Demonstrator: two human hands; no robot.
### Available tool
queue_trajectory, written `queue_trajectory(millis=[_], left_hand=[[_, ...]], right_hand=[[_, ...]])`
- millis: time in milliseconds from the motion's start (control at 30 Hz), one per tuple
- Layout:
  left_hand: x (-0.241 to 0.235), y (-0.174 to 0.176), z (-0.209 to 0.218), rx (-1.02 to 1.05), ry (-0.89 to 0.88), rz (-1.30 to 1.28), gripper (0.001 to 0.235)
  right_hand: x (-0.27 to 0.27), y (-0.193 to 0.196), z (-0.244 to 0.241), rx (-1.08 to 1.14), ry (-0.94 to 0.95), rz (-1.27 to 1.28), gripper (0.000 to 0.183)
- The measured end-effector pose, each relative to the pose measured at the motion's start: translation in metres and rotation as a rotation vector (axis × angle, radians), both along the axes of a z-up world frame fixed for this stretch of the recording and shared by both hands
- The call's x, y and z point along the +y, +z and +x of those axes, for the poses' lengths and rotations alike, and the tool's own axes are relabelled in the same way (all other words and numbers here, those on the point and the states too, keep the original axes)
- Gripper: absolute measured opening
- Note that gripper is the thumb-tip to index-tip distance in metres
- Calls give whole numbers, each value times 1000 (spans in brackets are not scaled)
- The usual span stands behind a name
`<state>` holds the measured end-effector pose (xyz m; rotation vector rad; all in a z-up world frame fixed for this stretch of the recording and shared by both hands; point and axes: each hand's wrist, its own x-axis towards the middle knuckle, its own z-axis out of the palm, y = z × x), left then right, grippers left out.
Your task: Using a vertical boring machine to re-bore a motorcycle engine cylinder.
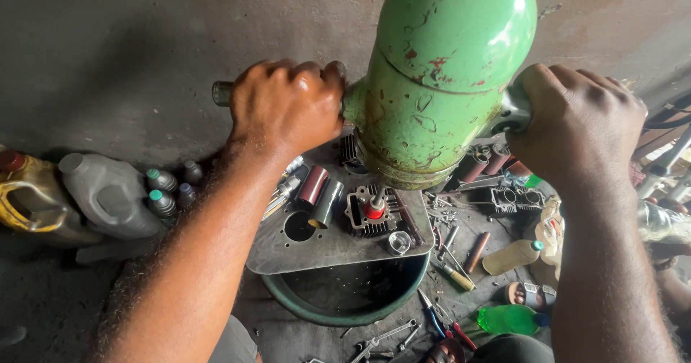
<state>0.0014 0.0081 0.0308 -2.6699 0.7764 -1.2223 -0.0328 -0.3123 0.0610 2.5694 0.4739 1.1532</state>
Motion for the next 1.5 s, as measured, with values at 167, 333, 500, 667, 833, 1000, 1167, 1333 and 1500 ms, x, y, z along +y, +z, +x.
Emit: queue_trajectory(millis=[167,333,500,667,833,1000,1167,1333,1500], left_hand=[[1,-15,5,61,28,29,21],[0,-24,4,20,-10,9,29],[-6,-32,-4,184,91,22,17],[-21,-34,-25,229,129,-89,23],[-30,-24,-32,529,220,-71,22],[-28,6,-31,504,220,-70,18],[-22,22,-31,399,157,-69,17],[-23,34,-33,414,187,-40,19],[-23,46,-29,413,217,16,14]], right_hand=[[-18,-27,11,29,-31,-9,14],[-12,-33,8,55,-10,28,15],[-11,-39,12,62,6,35,21],[-8,-32,15,182,73,92,29],[-20,-29,39,279,60,52,25],[-24,-11,38,321,-4,4,17],[-31,0,36,283,-14,-18,13],[-26,19,33,244,-24,-30,14],[-30,28,32,213,-44,-31,16]])
